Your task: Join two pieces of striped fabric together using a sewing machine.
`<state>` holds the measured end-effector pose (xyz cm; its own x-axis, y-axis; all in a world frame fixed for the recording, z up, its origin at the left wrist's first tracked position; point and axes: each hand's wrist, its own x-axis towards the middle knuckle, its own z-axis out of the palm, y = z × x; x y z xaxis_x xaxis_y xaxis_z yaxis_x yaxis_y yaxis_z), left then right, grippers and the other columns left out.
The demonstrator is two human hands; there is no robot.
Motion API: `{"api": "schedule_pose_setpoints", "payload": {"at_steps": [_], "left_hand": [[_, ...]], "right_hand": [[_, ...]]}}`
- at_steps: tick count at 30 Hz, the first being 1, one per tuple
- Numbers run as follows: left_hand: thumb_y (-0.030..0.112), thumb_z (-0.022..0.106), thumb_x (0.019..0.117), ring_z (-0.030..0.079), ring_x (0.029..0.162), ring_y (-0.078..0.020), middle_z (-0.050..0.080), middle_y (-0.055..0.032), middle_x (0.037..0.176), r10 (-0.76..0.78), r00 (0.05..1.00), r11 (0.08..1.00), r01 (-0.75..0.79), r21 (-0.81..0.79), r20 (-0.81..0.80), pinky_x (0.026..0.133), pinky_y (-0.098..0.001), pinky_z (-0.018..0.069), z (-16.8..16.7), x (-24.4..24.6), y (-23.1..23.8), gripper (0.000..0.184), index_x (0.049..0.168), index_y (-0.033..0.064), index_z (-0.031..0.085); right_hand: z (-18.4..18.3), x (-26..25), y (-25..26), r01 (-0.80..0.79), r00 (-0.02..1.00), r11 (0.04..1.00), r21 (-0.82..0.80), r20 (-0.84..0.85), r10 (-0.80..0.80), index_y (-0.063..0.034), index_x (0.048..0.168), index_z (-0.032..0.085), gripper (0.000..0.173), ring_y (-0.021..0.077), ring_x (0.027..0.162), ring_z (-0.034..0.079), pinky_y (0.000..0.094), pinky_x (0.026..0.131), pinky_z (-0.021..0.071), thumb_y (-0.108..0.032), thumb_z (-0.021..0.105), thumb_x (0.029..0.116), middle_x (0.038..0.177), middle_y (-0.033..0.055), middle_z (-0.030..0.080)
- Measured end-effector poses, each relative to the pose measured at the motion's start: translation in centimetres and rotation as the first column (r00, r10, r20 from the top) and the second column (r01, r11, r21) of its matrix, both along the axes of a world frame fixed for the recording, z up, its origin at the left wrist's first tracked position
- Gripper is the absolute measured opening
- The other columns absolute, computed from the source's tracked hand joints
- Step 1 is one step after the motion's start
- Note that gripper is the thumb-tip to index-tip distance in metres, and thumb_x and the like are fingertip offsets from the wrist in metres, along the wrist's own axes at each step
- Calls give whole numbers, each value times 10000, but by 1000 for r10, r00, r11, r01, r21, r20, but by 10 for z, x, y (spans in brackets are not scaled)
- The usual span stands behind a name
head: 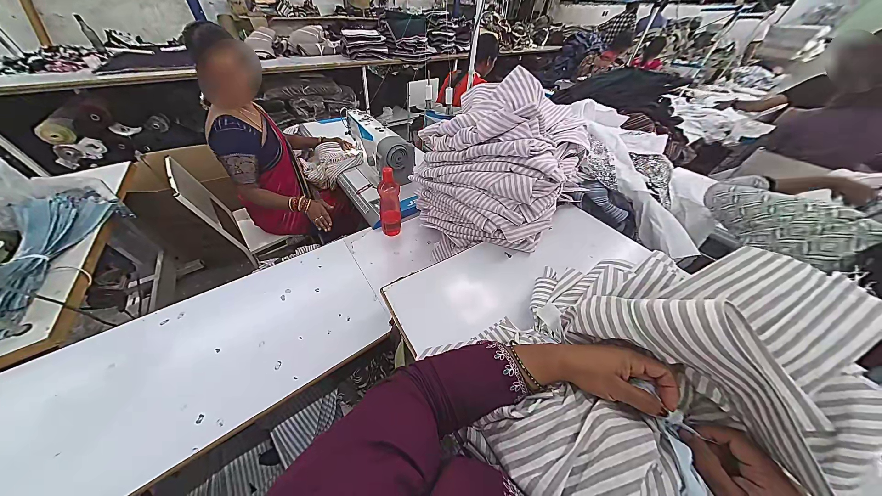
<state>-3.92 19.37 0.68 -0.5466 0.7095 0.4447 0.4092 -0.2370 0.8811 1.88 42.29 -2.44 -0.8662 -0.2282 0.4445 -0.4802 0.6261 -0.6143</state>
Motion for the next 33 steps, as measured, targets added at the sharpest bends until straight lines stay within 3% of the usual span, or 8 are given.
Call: {"api": "schedule_pose_setpoints", "payload": {"at_steps": [25, 33], "left_hand": [[-105, 583, 900, 549, 726, -78, 600, -100, 799, 4, 1000, 1000, -4, -13, -20, 680, -233, 446, 1, 0, 0, 88, 977, -131, 616], [-102, 585, 897, 547, 722, -73, 598, -89, 792, 2, 1000, 1000, -2, -9, -18, 677, -232, 443, -1, -1, 0, 80, 967, -121, 619]], "right_hand": [[3, 3, -1, 22, 999, 1000, -1, 48, -22, 180, 901, 595, 317, 7, 652, 480, 180, 637, 413, -127, 549, 970, 701, 112, 566], [4, 3, -2, 32, 999, 999, 25, 25, -32, 184, 908, 607, 312, 51, 647, 492, 215, 635, 425, -120, 565, 967, 702, 150, 575]]}}
